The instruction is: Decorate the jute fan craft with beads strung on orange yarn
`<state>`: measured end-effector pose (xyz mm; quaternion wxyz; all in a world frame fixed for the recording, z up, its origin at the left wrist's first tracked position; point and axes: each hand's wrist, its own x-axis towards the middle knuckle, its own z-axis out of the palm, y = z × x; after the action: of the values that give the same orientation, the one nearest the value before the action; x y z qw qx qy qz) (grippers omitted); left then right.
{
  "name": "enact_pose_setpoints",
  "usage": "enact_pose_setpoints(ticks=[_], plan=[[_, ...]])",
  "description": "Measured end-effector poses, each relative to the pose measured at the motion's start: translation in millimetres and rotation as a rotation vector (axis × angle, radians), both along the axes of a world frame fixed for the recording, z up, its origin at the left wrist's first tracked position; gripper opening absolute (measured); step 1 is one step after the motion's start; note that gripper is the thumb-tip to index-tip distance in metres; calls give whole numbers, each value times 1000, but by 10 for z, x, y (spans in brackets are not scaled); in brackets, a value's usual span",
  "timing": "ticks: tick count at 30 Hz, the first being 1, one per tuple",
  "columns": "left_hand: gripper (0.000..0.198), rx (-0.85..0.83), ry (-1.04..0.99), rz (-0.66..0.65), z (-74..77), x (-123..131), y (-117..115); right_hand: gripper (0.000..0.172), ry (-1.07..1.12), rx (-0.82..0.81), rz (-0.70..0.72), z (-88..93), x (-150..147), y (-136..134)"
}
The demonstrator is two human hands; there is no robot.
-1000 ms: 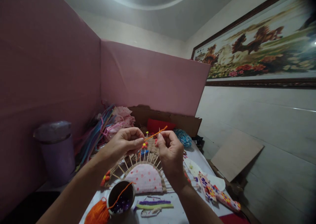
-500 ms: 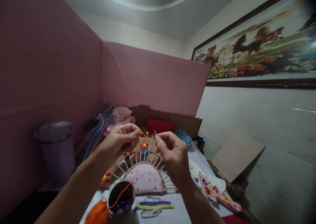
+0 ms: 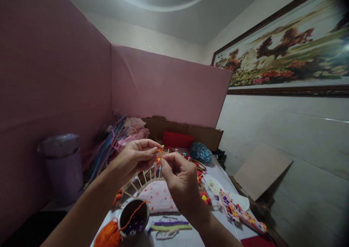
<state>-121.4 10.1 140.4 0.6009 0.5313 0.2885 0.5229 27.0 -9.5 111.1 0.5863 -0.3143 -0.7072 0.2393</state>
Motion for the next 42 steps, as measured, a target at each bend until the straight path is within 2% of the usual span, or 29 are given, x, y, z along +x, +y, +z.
enact_pose_setpoints(ticks=[18, 27, 32, 38, 42], plan=[[23, 63, 102, 1, -33, 45, 16, 11, -4, 87, -77, -8, 12, 16], [20, 85, 152, 24, -3, 51, -20, 14, -18, 84, -201, -32, 44, 105], [20, 91, 161, 8, -13, 55, 4, 13, -80, 191, -319, -96, 9, 137], [21, 105, 202, 36, -6, 58, 5, 12, -86, 181, -351, -138, -10, 175], [19, 101, 197, 20, -25, 57, 24, 13, -150, 287, -452, -151, -21, 202]])
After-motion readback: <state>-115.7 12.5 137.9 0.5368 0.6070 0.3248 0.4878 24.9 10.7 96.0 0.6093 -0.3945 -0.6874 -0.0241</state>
